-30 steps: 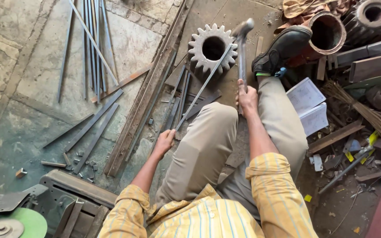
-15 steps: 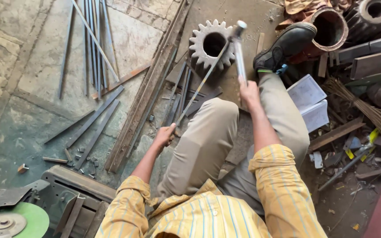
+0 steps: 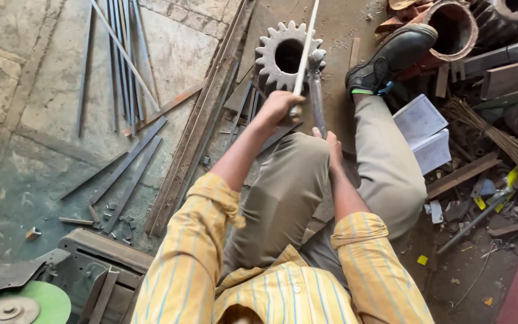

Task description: The person uses a hammer and a rod to strike and clear debris or stuck components from a large metal gear. They repeatedly place the rod against different teeth of the gear and strike it with the hammer, occasionally moving the gear or picking up additional metal strips from the floor.

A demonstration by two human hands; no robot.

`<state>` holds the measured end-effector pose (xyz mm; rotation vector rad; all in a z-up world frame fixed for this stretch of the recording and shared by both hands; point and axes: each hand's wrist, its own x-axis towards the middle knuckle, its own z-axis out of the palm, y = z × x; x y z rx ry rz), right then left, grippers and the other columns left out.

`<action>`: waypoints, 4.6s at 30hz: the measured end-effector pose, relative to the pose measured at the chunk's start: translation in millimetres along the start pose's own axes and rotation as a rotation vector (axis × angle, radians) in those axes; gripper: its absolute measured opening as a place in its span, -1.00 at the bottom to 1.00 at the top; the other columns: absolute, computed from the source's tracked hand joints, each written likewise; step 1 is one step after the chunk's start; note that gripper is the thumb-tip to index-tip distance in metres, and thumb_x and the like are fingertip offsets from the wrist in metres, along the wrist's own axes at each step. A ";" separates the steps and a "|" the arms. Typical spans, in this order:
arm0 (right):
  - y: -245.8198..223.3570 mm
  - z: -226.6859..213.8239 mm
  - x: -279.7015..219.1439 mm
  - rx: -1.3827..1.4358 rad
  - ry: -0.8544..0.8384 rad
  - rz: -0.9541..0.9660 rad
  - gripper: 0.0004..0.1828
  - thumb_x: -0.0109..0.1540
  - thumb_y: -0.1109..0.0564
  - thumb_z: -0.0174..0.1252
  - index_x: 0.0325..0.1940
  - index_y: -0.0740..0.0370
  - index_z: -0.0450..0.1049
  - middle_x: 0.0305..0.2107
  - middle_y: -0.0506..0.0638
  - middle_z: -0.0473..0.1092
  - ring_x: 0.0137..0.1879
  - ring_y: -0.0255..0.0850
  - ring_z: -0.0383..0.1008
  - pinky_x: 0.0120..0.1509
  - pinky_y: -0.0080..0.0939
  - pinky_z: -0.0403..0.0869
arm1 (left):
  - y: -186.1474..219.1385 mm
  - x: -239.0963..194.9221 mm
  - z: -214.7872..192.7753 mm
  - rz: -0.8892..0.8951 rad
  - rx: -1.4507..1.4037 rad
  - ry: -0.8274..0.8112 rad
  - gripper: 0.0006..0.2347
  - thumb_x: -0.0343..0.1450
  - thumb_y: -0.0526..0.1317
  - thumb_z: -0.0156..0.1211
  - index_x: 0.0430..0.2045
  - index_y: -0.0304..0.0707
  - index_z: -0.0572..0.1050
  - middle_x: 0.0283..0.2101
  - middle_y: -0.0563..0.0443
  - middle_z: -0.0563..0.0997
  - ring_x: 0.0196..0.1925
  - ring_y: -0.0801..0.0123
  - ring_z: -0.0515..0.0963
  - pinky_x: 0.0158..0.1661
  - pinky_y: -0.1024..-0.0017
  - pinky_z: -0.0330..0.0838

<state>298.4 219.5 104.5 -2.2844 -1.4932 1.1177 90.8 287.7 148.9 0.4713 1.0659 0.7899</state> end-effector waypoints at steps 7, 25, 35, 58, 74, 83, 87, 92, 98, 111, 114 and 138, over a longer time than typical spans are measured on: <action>10.1 6.8 5.7 0.014 -0.040 0.000 -0.30 0.29 -0.42 0.04 -0.17 0.37 0.42 -0.26 0.40 0.51 -0.06 0.32 0.53 0.02 0.21 0.42 | 40.6 -26.5 68.0 0.132 -0.422 -0.399 -0.62 0.61 -0.11 -0.19 0.21 -0.40 0.40 0.12 -0.07 0.64 -0.32 0.43 0.65 -0.36 0.53 0.47; 23.5 15.5 21.0 0.088 -0.056 -0.029 -0.38 0.31 -0.30 0.12 -0.12 0.40 0.43 -0.31 0.33 0.51 -0.15 0.16 0.56 -0.06 0.07 0.47 | 36.9 35.7 102.4 0.275 -0.589 -0.441 -0.61 0.60 0.10 -0.05 -0.13 -0.32 0.43 -0.23 -0.23 0.71 -0.42 0.35 0.67 -0.50 0.46 0.48; 37.6 26.6 35.1 0.475 -0.165 -0.028 -0.31 0.40 -0.31 0.05 -0.39 0.44 0.46 -0.50 0.00 0.46 -0.37 -0.33 0.38 -0.29 -0.17 0.41 | 39.0 36.2 91.7 0.342 -0.664 -0.623 -0.62 0.65 0.06 -0.21 0.03 -0.30 0.37 0.02 -0.32 0.66 -0.23 0.25 0.70 -0.36 0.42 0.53; 18.8 -18.4 57.8 0.742 0.085 -0.608 -0.28 0.38 -0.43 0.11 -0.22 0.37 0.35 -0.58 0.13 0.30 -0.51 -0.11 0.32 -0.41 -0.10 0.29 | -240.6 -23.7 -95.8 0.025 0.047 0.242 -0.70 0.54 0.02 0.08 -0.46 -0.20 0.48 -0.65 0.23 0.27 -0.67 0.60 0.18 -0.62 0.53 0.05; 38.4 6.2 27.3 -0.018 0.064 0.004 -0.23 0.34 -0.51 -0.09 -0.23 0.25 0.57 -0.32 0.30 0.53 -0.08 0.24 0.55 0.01 0.17 0.43 | -265.2 -98.1 -116.8 0.136 0.453 0.679 -0.59 0.50 0.10 0.08 -0.48 -0.34 0.53 -0.62 -0.02 0.46 -0.53 0.36 0.48 -0.41 0.30 0.35; 44.4 5.9 31.3 0.039 -0.016 -0.069 -0.25 0.36 -0.48 -0.07 -0.22 0.28 0.57 -0.38 0.24 0.53 -0.19 0.12 0.54 -0.05 0.11 0.42 | -145.8 -137.6 -249.1 0.324 0.697 1.182 -0.54 0.43 0.20 0.20 -0.40 -0.31 0.48 -0.39 -0.29 0.57 -0.34 -0.16 0.56 -0.32 0.04 0.40; 37.0 4.1 26.6 0.030 -0.018 -0.036 -0.27 0.38 -0.46 -0.06 -0.21 0.27 0.58 -0.39 0.21 0.53 -0.22 0.06 0.53 -0.06 0.08 0.42 | -56.1 -137.4 -301.6 0.506 1.192 1.562 -0.21 0.19 0.18 0.47 0.21 -0.35 0.37 0.18 -0.36 0.50 0.26 -0.47 0.39 0.07 -0.25 0.32; 30.1 3.4 20.7 0.060 -0.038 -0.028 -0.28 0.39 -0.44 -0.06 -0.23 0.28 0.57 -0.44 0.16 0.51 -0.28 -0.02 0.49 -0.11 0.04 0.41 | -52.0 -115.6 -275.8 0.426 1.106 1.235 -0.45 0.35 0.04 0.35 0.19 -0.17 0.42 0.18 -0.20 0.48 0.25 -0.05 0.42 0.18 0.06 0.36; 35.6 0.7 22.5 0.062 -0.059 -0.043 -0.26 0.40 -0.45 -0.08 -0.28 0.28 0.54 -0.49 0.10 0.47 -0.32 -0.10 0.43 -0.17 0.03 0.38 | -196.9 -86.9 -207.3 0.124 1.001 0.893 -0.57 0.33 0.03 0.36 0.02 -0.10 0.45 0.09 -0.14 0.51 0.20 -0.02 0.46 0.08 0.05 0.39; 37.6 6.8 29.1 0.033 -0.043 -0.043 -0.22 0.39 -0.47 -0.11 -0.32 0.32 0.49 -0.50 0.15 0.45 -0.32 -0.05 0.42 -0.16 0.05 0.38 | -288.5 -95.4 -236.3 -0.060 1.320 0.857 -0.78 0.38 -0.08 0.26 -0.19 -0.10 0.50 -0.05 -0.08 0.54 0.10 0.05 0.51 0.03 -0.05 0.35; 29.7 3.2 22.8 0.033 -0.047 -0.013 -0.21 0.38 -0.48 -0.12 -0.31 0.33 0.49 -0.47 0.18 0.48 -0.29 -0.01 0.47 -0.13 0.06 0.40 | -285.8 -100.7 -242.4 0.001 1.304 0.818 -0.83 0.43 -0.10 0.15 -0.22 -0.14 0.50 -0.06 -0.13 0.59 0.06 -0.03 0.54 0.00 -0.07 0.36; -39.9 -77.7 19.4 0.989 0.004 -0.691 -0.34 0.37 -0.44 0.11 -0.17 0.26 0.30 -0.50 -0.03 0.32 -0.50 -0.22 0.38 -0.49 -0.18 0.38 | -217.9 -95.0 -138.0 0.121 0.551 0.353 -0.70 0.51 -0.01 0.08 -0.30 -0.30 0.59 -0.61 0.14 0.44 -0.57 0.53 0.40 -0.50 0.47 0.29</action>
